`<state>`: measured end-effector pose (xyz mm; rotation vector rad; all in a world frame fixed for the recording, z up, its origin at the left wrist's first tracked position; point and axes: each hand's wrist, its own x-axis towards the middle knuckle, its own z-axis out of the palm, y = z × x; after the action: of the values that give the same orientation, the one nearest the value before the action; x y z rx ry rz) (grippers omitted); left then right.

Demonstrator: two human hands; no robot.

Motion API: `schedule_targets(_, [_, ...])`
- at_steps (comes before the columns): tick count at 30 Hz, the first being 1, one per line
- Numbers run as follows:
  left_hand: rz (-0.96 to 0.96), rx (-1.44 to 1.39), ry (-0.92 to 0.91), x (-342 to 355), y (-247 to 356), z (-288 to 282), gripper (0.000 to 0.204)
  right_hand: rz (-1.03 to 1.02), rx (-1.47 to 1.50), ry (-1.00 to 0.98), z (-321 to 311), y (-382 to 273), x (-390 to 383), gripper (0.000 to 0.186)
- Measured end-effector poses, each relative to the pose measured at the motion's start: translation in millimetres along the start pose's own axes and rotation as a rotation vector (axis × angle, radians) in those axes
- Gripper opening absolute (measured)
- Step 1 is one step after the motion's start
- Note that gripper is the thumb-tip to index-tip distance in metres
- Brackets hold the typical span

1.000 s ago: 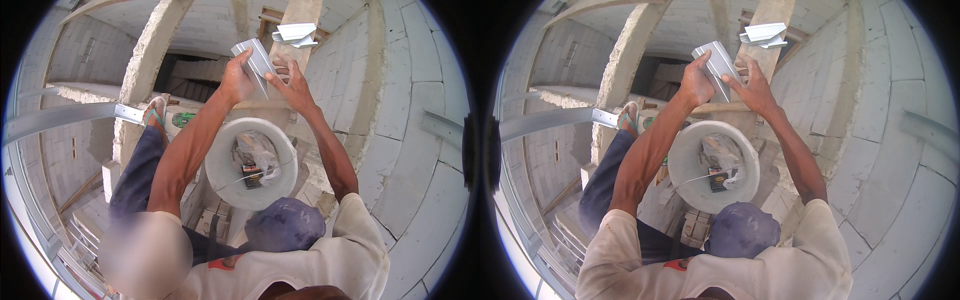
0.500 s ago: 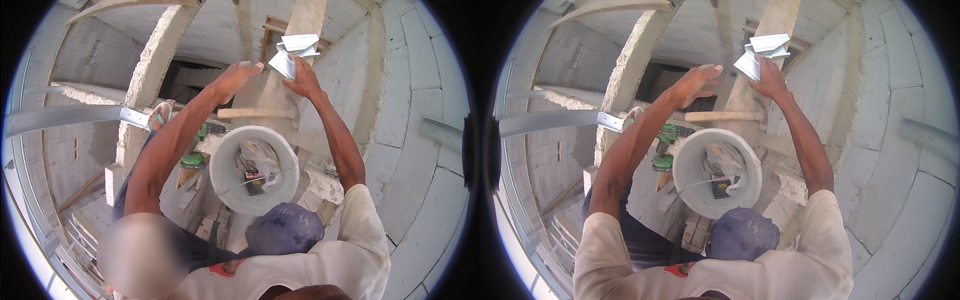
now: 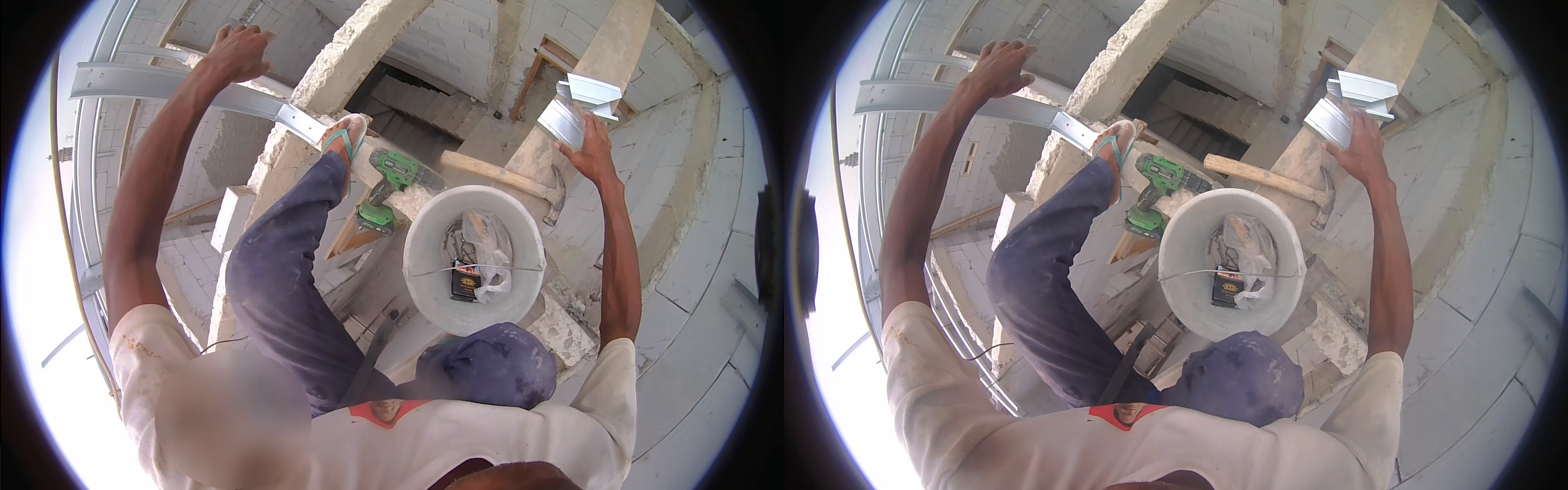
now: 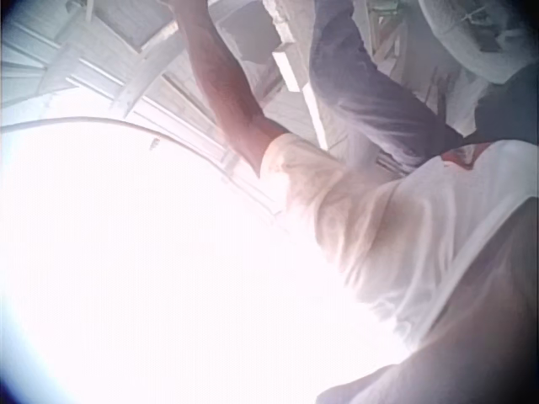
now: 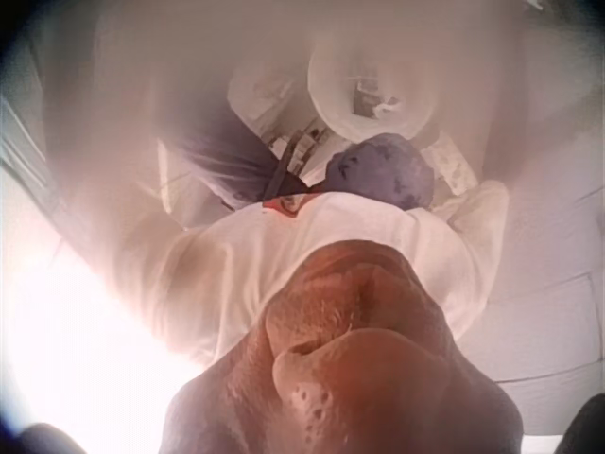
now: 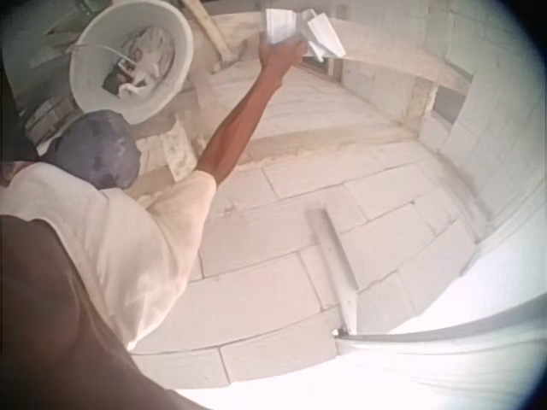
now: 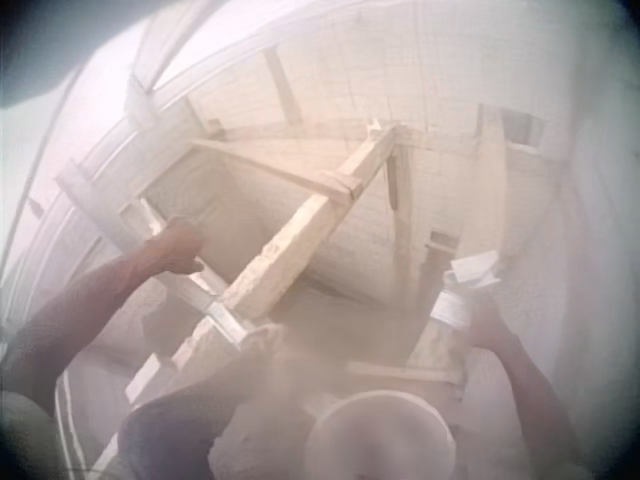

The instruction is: The person positions and secures white metal frame pieces onto a wooden support structure on a rooftop. They use a cordless drill to fasten the pieces with screws, handling the frame and tools by hand.

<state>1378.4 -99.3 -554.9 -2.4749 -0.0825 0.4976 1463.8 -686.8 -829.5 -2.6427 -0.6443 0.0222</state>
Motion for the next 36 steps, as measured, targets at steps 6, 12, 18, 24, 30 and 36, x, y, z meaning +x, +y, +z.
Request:
schedule_targets(6, [-0.389,0.395,-0.036,-32,-128,-27,0.05,-0.077,0.266,0.234,-70,-22,-14,0.09])
schedule_targets(12, [-0.523,0.503,-0.133,-57,-169,-10,0.043,-0.087,0.393,0.342,-127,-67,-3,0.082])
schedule_targets(18, [-0.617,0.446,-0.059,-61,-197,6,0.054,-0.409,0.33,0.635,-227,-145,-9,0.067])
schedule_targets(24, [-0.261,-0.447,0.221,-74,-114,-66,0.09,-0.864,-0.162,1.102,-355,-228,-30,0.055])
schedule_targets(30, [0.134,-1.356,1.099,-144,-18,-177,0.109,-0.549,-0.906,1.33,-452,-271,-12,0.056])
schedule_targets(36, [0.38,-1.604,1.441,-180,-24,-241,0.055,-0.091,-0.628,1.039,-463,-312,23,0.057])
